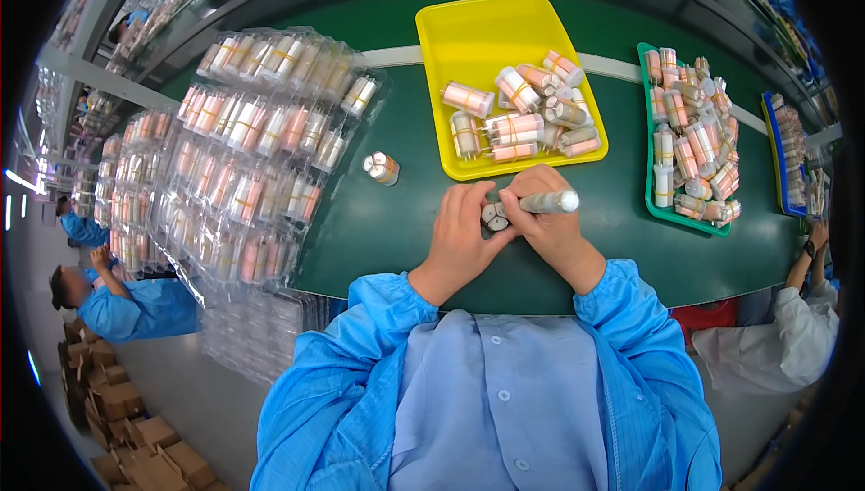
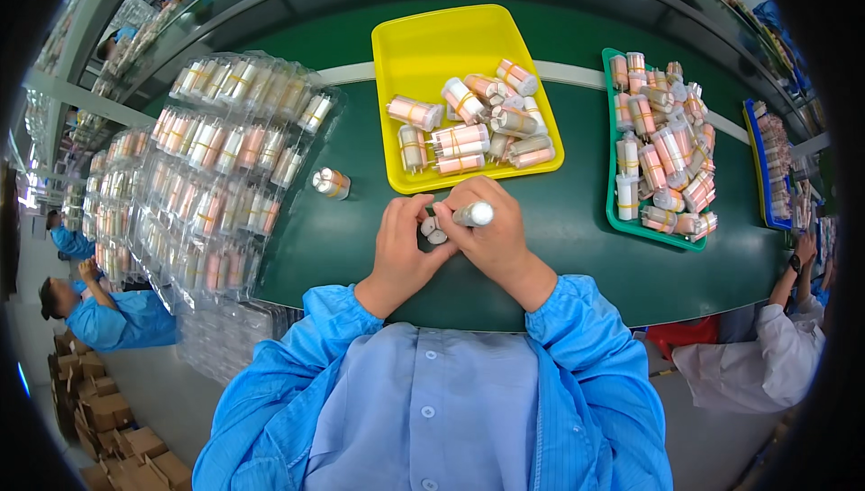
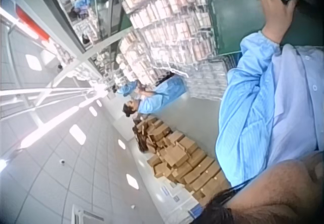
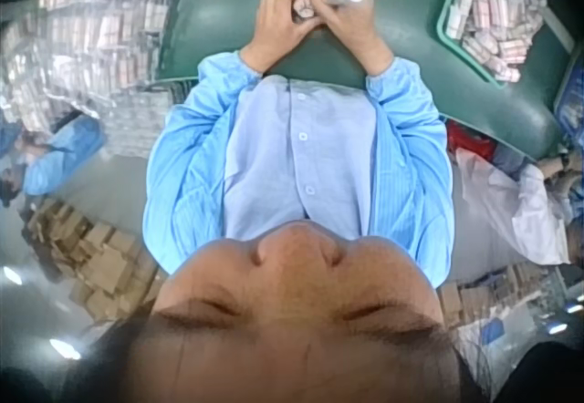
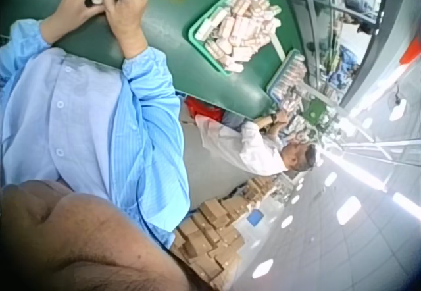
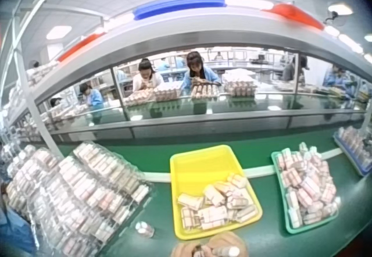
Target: Mark and organize small glass vials on a production line.
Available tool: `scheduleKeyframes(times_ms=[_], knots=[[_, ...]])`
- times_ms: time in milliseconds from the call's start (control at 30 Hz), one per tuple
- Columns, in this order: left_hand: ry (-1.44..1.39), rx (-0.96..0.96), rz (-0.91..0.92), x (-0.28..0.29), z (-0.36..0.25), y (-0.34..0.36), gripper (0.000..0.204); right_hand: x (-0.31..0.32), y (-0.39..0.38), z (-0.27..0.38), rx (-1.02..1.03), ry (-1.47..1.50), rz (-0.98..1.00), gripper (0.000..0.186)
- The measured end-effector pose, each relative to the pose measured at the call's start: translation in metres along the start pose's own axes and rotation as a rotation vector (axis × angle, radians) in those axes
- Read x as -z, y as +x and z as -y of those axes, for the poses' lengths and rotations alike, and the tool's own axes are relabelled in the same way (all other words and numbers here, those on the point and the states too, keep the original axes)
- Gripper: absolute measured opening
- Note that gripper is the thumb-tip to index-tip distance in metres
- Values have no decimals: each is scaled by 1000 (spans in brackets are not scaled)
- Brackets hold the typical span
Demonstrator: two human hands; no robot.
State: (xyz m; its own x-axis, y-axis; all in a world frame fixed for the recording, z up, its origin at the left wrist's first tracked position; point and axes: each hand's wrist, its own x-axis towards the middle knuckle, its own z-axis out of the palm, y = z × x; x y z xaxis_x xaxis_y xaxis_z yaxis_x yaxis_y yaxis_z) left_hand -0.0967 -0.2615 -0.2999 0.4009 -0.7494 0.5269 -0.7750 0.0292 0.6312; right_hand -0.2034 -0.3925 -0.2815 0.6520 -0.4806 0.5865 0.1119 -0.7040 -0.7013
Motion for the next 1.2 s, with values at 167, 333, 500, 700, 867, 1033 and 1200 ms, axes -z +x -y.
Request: scheduleKeyframes(times_ms=[167,333,500,700,867,1033,1200], knots=[[-58,-2,15,-3,7,-6,66,3,-2,-4,-66,145,-43,12],[-240,17,144,0,2,-9,68,8,1,-1,-109,195,-116,11],[-285,49,109,0,-3,-4,69,8,1,-4,13,57,-15,13],[-224,21,87,0,-3,-1,78,5,3,-2,54,40,9,13],[-48,68,76,-3,7,-9,80,1,-4,-7,-115,216,-71,11],[-284,44,86,-4,7,-8,73,9,0,-8,-172,256,-120,10],[-320,81,137,-5,6,-12,76,8,2,-6,-53,126,-17,12]])
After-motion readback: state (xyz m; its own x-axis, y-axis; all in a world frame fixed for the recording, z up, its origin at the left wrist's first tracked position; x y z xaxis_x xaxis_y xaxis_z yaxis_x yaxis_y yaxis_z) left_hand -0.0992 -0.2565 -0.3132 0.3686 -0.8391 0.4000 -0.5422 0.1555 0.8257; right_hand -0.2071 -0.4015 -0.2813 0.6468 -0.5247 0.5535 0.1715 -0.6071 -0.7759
